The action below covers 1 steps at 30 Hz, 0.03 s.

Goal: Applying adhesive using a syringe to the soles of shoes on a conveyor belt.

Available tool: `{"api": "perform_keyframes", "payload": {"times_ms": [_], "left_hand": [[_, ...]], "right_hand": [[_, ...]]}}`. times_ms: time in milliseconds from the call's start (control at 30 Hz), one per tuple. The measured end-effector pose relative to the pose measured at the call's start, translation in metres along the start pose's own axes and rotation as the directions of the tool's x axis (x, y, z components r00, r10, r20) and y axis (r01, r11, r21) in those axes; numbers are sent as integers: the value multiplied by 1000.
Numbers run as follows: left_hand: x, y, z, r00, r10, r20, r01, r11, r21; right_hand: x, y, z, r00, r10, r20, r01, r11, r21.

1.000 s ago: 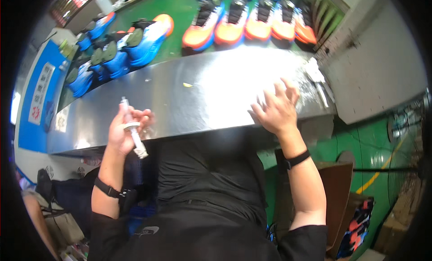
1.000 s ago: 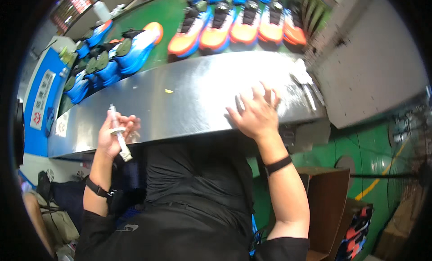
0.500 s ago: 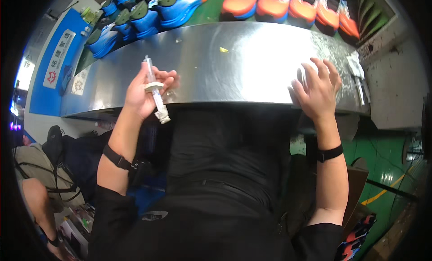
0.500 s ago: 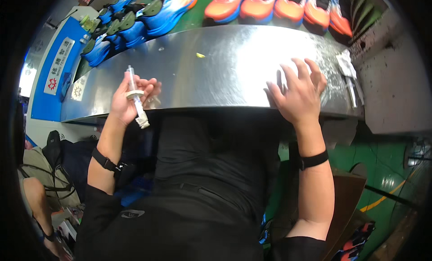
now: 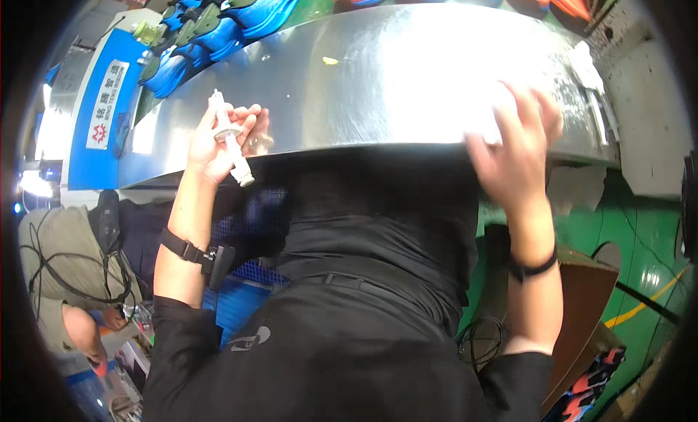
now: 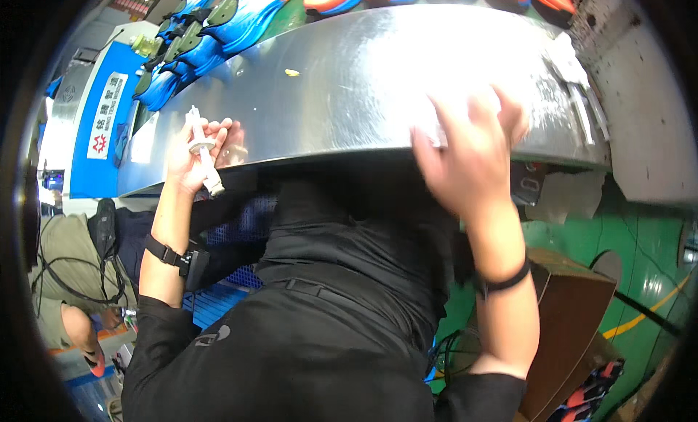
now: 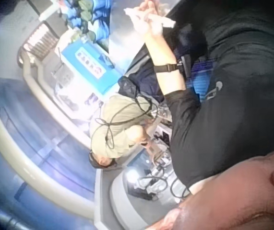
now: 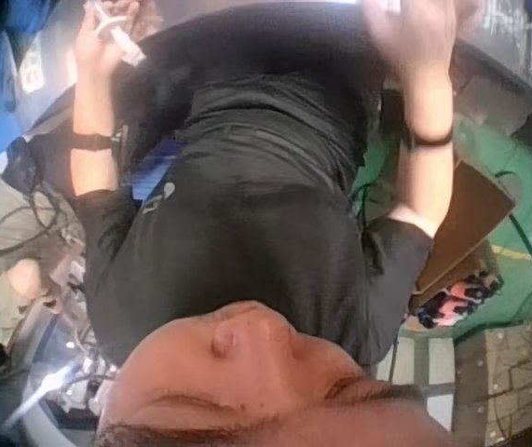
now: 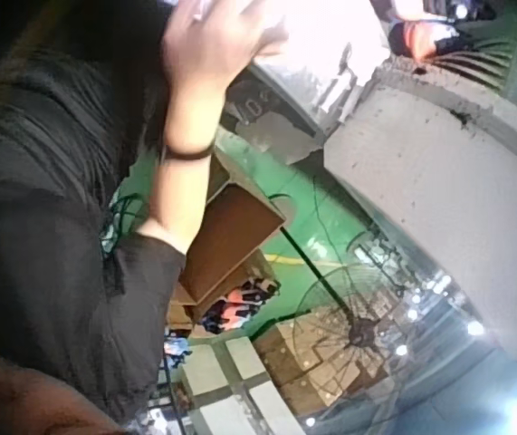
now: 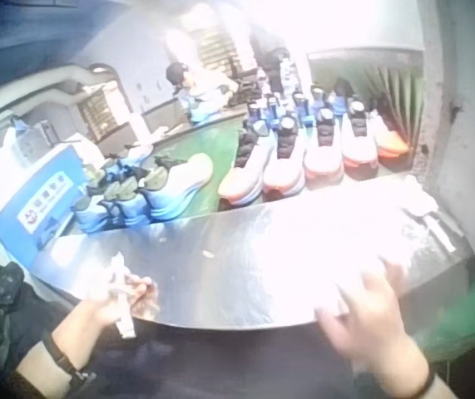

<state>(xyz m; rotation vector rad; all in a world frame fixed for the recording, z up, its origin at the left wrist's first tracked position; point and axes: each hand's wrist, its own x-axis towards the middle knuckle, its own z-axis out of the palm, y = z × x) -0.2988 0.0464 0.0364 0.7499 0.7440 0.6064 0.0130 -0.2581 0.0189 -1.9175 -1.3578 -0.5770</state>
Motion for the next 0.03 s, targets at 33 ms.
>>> {"api": "perform_keyframes", "payload": {"times_ms": [33], "left_hand": [[-1,0,-5,999,46,2,-47,998,34]], "right_hand": [[10,3,7,1000,-17,4,17,1000,20]]}}
